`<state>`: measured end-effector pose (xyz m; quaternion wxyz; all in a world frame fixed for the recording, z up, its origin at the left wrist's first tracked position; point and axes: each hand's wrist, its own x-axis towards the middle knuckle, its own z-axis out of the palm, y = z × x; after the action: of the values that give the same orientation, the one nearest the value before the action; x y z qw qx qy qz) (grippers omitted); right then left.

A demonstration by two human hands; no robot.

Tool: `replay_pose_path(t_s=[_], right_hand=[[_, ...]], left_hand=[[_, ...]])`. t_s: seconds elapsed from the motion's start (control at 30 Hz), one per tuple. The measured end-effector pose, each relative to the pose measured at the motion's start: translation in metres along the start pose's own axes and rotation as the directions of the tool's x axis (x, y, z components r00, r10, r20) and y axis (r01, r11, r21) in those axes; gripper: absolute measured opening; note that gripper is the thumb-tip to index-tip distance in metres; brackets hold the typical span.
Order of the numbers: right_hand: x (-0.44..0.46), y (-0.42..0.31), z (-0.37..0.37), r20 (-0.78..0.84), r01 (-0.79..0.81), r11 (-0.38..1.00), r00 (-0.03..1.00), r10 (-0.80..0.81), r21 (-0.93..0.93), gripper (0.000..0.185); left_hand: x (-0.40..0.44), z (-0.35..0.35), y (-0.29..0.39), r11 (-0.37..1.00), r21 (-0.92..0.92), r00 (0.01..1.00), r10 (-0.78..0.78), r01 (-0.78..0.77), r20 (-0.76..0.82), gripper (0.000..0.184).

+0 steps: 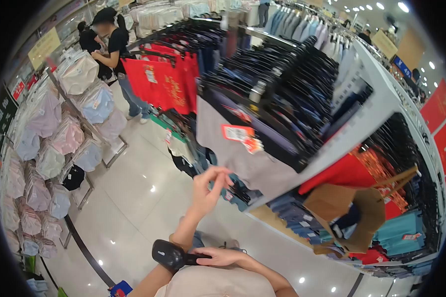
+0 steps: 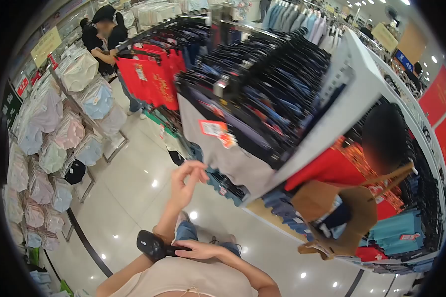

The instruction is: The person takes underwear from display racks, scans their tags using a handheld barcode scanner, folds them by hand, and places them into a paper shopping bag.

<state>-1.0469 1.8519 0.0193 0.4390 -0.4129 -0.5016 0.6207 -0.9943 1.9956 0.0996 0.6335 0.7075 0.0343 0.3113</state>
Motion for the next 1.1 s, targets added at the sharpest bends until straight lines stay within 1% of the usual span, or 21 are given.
replay_pose_path(t_s=[0.07,0.1,0.17,0.2,0.23,0.3,0.37,0.43,0.47,0.5,0.6,0.63,0.7,0.77,0.8,0.83,0.9,0.93,1.0,1.07,1.1], right_hand=[[0.031,-0.013,-0.012,0.070,-0.225,0.963,0.974,0.217,0.148,0.043],[0.046,-0.014,-0.018,0.013,-0.211,0.959,0.977,0.212,0.190,0.043],[0.079,-0.019,-0.025,-0.110,-0.155,0.947,0.975,0.193,0.283,0.043],[0.096,-0.031,-0.027,-0.212,-0.118,0.938,0.958,0.194,0.327,0.043],[0.115,-0.034,-0.027,-0.330,-0.084,0.920,0.918,0.222,0.383,0.040],[0.157,-0.038,-0.046,-0.337,0.075,0.890,0.937,0.091,0.449,0.036],[0.195,-0.049,-0.060,-0.445,0.109,0.908,0.891,0.091,0.404,0.034],[0.225,-0.057,-0.073,-0.559,0.110,0.927,0.821,0.118,0.358,0.033],[0.237,-0.051,-0.080,-0.590,0.164,0.914,0.801,0.097,0.372,0.033],[0.245,-0.069,-0.086,-0.622,0.175,0.921,0.778,0.088,0.349,0.033],[0.273,-0.060,-0.109,-0.663,0.210,0.909,0.743,0.091,0.361,0.034],[0.282,-0.052,-0.119,-0.648,0.189,0.889,0.748,0.146,0.418,0.029],[0.301,-0.038,-0.144,-0.700,0.079,0.960,0.700,0.138,0.268,0.030],[0.317,-0.036,-0.171,-0.720,-0.075,0.975,0.662,0.206,0.210,0.033],[0.327,-0.024,-0.188,-0.731,-0.060,0.992,0.672,0.123,0.112,0.039],[0.326,-0.051,-0.198,-0.716,-0.067,0.980,0.674,0.182,0.186,0.044],[0.340,-0.063,-0.224,-0.744,-0.044,0.978,0.642,0.186,0.206,0.046],[0.347,-0.074,-0.231,-0.746,-0.022,0.984,0.649,0.150,0.178,0.046],[0.366,-0.095,-0.247,-0.736,0.012,0.993,0.672,0.080,0.119,0.045],[0.407,-0.063,-0.273,-0.723,0.055,0.998,0.688,-0.067,-0.041,0.044],[0.423,-0.052,-0.283,-0.712,0.062,0.991,0.690,-0.130,-0.121,0.043]], left_hand=[[-0.008,-0.038,-0.024,0.996,0.013,0.994,-0.084,0.083,0.075,0.014],[-0.015,-0.057,-0.037,0.992,0.021,0.985,-0.129,0.127,0.117,0.015],[-0.040,-0.110,-0.064,0.965,0.186,0.944,-0.225,0.182,0.242,0.014],[-0.050,-0.137,-0.071,0.941,0.239,0.922,-0.297,0.239,0.247,0.014],[-0.065,-0.164,-0.077,0.908,0.291,0.891,-0.377,0.301,0.253,0.014],[-0.111,-0.228,-0.099,0.885,0.193,0.866,-0.458,0.423,0.199,0.015],[-0.114,-0.282,-0.100,0.753,0.208,0.749,-0.653,0.625,0.115,0.016],[-0.114,-0.328,-0.114,0.699,0.178,0.703,-0.709,0.692,0.055,0.017],[-0.107,-0.345,-0.121,0.703,0.190,0.706,-0.705,0.685,0.063,0.017],[-0.094,-0.361,-0.129,0.709,0.202,0.711,-0.699,0.675,0.075,0.018],[-0.022,-0.378,-0.150,0.774,0.227,0.764,-0.627,0.591,0.149,0.018],[0.002,-0.382,-0.158,0.798,0.233,0.785,-0.596,0.556,0.169,0.018],[0.046,-0.387,-0.190,0.865,0.265,0.840,-0.488,0.427,0.239,0.015],[0.094,-0.395,-0.221,0.915,0.285,0.887,-0.366,0.286,0.283,0.013],[0.119,-0.401,-0.229,0.905,0.360,0.860,-0.360,0.228,0.361,0.014],[0.148,-0.405,-0.234,0.892,0.425,0.822,-0.356,0.157,0.444,0.015],[0.201,-0.418,-0.230,0.900,0.435,0.742,-0.315,0.035,0.592,0.017],[0.219,-0.426,-0.226,0.898,0.439,0.691,-0.309,-0.014,0.653,0.018],[0.247,-0.441,-0.224,0.929,0.367,0.725,-0.283,0.044,0.628,0.022],[0.274,-0.453,-0.221,0.924,0.356,0.731,-0.341,0.143,0.591,0.029],[0.287,-0.457,-0.225,0.921,0.355,0.699,-0.359,0.159,0.619,0.028]])
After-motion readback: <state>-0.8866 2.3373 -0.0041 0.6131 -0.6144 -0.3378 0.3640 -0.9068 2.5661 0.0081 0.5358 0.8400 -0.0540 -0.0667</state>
